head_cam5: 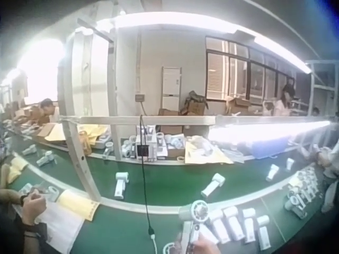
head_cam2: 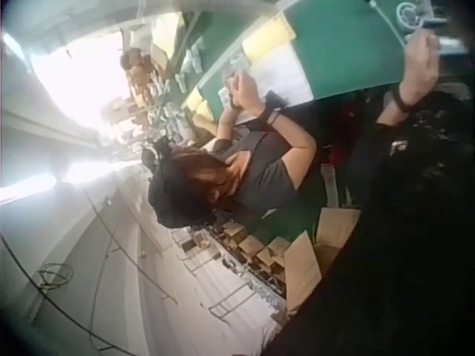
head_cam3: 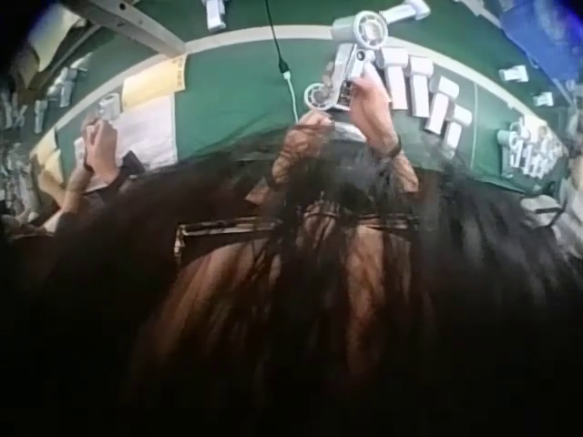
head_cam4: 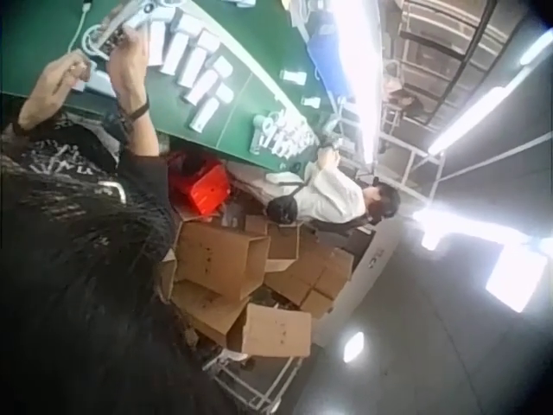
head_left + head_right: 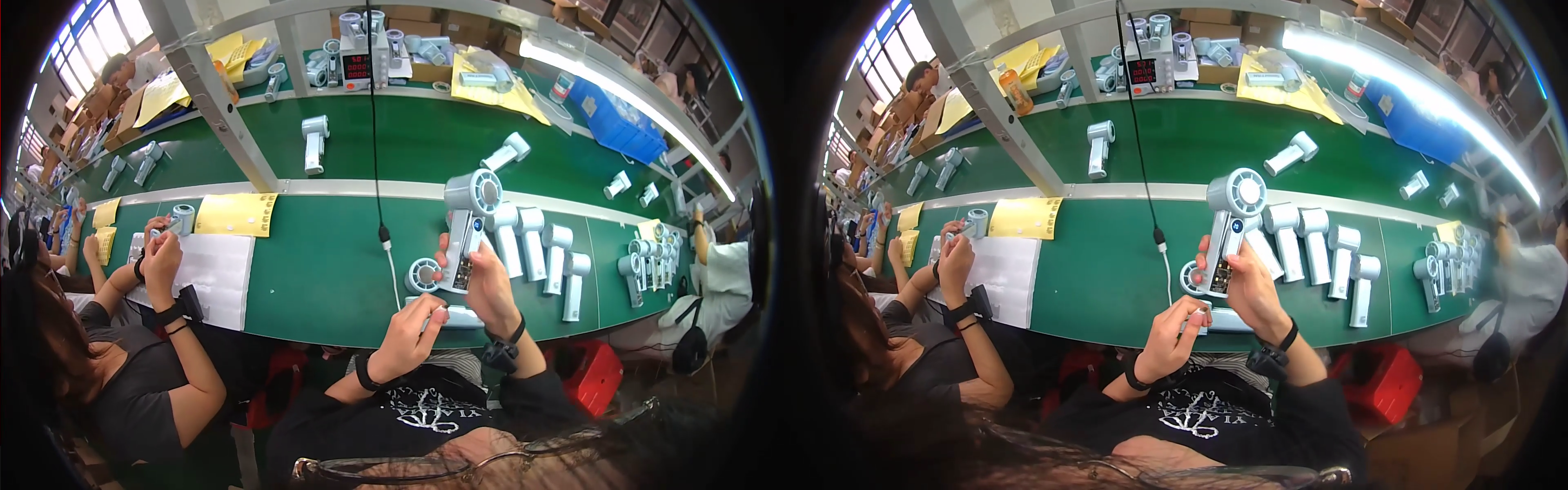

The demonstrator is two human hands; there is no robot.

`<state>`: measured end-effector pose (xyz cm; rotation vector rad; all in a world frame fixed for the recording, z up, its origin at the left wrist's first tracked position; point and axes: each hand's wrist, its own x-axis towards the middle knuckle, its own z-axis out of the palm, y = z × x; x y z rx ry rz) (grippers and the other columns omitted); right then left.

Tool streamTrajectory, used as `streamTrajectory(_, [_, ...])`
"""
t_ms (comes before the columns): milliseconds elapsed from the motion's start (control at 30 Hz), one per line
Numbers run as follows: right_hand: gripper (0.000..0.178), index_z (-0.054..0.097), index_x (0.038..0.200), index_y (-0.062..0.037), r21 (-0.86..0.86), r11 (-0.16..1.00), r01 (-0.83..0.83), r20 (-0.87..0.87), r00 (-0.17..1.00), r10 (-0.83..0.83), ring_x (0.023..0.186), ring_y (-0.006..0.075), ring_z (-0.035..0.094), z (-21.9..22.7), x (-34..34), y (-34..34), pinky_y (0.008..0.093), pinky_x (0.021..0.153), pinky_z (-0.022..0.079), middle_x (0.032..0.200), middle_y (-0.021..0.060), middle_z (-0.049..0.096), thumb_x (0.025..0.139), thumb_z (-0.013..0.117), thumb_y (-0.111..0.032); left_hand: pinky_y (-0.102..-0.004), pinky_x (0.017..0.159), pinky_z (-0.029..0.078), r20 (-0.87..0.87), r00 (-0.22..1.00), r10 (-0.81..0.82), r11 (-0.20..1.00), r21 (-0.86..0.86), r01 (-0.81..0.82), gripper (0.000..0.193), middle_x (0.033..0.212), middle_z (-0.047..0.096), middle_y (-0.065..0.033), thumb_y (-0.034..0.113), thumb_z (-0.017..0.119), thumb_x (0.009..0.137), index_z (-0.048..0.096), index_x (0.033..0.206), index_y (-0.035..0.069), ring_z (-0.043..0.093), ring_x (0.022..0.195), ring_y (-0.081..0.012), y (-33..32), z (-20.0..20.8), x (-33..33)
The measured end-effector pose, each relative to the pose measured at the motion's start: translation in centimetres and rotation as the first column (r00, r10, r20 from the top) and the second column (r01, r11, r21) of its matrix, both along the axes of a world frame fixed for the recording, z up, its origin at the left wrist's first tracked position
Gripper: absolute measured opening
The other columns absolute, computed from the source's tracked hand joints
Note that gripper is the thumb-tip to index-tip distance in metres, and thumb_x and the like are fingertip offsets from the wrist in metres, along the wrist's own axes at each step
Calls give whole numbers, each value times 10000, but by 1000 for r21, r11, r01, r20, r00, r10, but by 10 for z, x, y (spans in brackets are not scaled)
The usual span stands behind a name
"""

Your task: The person picks up a handheld fan, presses its buttons, and turns it over before placing it back on the table. They then pick up another handheld fan and repeat the process of testing the buttons and inspecting the device.

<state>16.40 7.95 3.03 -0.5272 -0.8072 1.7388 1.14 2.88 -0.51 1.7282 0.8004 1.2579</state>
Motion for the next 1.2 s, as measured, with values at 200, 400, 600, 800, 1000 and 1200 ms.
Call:
streamTrajectory(200, [536,326,1338,-26,-86,995,56,-194,978,-72,906,191,499,-10,-12,-15,369,793,478,1071,103,468,874,505,-225,-308,588,446,-81,989,124,991,55,-120,88,740,568,-97,23,489,915,542,855,-13,576,640,-223,-2,-2,12])
streamTrajectory(400, [553,313,1346,-29,-170,982,86,-255,958,-128,912,193,502,-25,-11,-17,376,804,475,1067,99,469,874,515,-234,-314,584,448,-83,987,139,990,29,-137,87,739,579,-101,28,502,911,548,850,-14,586,635,-228,-1,-8,16])
streamTrajectory(600, [485,327,1298,-51,-80,983,163,-158,972,-174,917,224,528,-31,-10,-18,372,813,485,1082,97,472,883,507,-223,-317,606,451,-43,992,120,992,-17,-121,99,756,577,-113,29,494,917,546,851,-24,587,667,-237,0,-12,15])
streamTrajectory(800, [436,329,1252,-54,-10,976,215,-112,970,-215,917,231,538,-23,-14,-21,356,811,486,1086,104,473,886,500,-217,-335,594,447,-3,998,61,998,-21,-61,71,768,566,-124,17,499,909,551,888,-27,574,659,-273,2,-13,11])
streamTrajectory(1000, [463,298,1266,-49,37,964,262,-83,962,-258,918,224,537,-25,-19,-22,344,807,484,1082,115,468,883,498,-217,-337,580,440,-25,995,94,994,-57,-96,71,756,562,-125,9,499,904,548,868,-27,567,641,-276,1,-10,11])
streamTrajectory(1200, [477,278,1275,-47,23,978,205,-79,976,-203,922,221,533,-29,-20,-21,344,808,485,1088,118,460,881,489,-213,-336,576,438,-30,993,117,991,-68,-119,70,745,563,-126,4,504,895,552,855,-28,571,641,-280,-2,-6,10])
